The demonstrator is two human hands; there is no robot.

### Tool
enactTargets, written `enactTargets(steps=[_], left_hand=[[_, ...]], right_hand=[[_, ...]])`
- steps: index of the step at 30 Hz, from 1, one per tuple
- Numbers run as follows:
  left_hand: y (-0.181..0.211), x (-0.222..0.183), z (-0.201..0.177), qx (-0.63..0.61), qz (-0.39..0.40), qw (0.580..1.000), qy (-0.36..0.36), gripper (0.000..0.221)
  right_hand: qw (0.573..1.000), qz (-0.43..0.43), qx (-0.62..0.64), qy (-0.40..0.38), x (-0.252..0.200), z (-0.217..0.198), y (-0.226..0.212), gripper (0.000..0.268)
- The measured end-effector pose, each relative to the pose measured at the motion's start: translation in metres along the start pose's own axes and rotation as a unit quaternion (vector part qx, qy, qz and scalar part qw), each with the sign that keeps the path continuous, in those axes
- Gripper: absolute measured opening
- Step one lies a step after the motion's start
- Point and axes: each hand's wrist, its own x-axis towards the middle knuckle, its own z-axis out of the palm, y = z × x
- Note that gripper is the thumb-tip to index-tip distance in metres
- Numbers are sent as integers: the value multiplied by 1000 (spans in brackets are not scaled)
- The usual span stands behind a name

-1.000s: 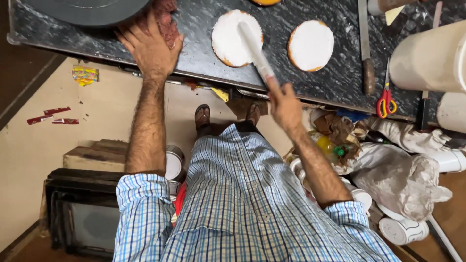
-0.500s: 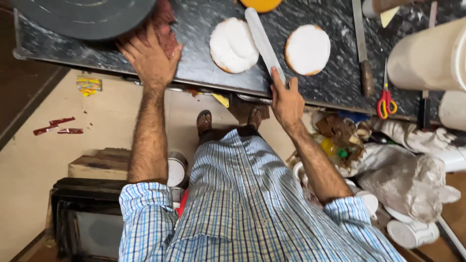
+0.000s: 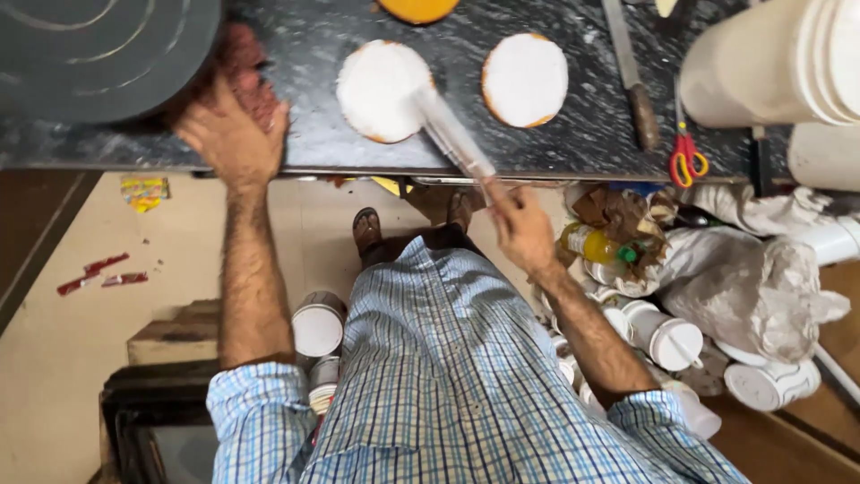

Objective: The person prepares small round cakes by slicing them with a knife, spreading cream using a spatula, pouring an orange glaze from a cup, and sprinkling crumbs by hand.

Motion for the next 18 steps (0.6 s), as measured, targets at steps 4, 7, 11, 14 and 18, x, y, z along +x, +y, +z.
enactTargets(steps=[4,7,11,14,18], left_hand=[[1,3,-4,14,-1,1000,-3,106],[-3,-1,-8,17,23,1000,-1,106],[0,5,-9,31,20,999,-3,107],[-2,5,-8,45,26,999,-7,107],[-3,2,-10,49,44,998,10,106]], right_hand=[[983,146,-100,43,15,-28,48,49],[960,211,-171,72,21,-35,72,49],[960,162,-99,208,13,-43,91,53],[978,154,-32,135,15,-38,92,49],[989,137,-42,32,22,-25,67,50]])
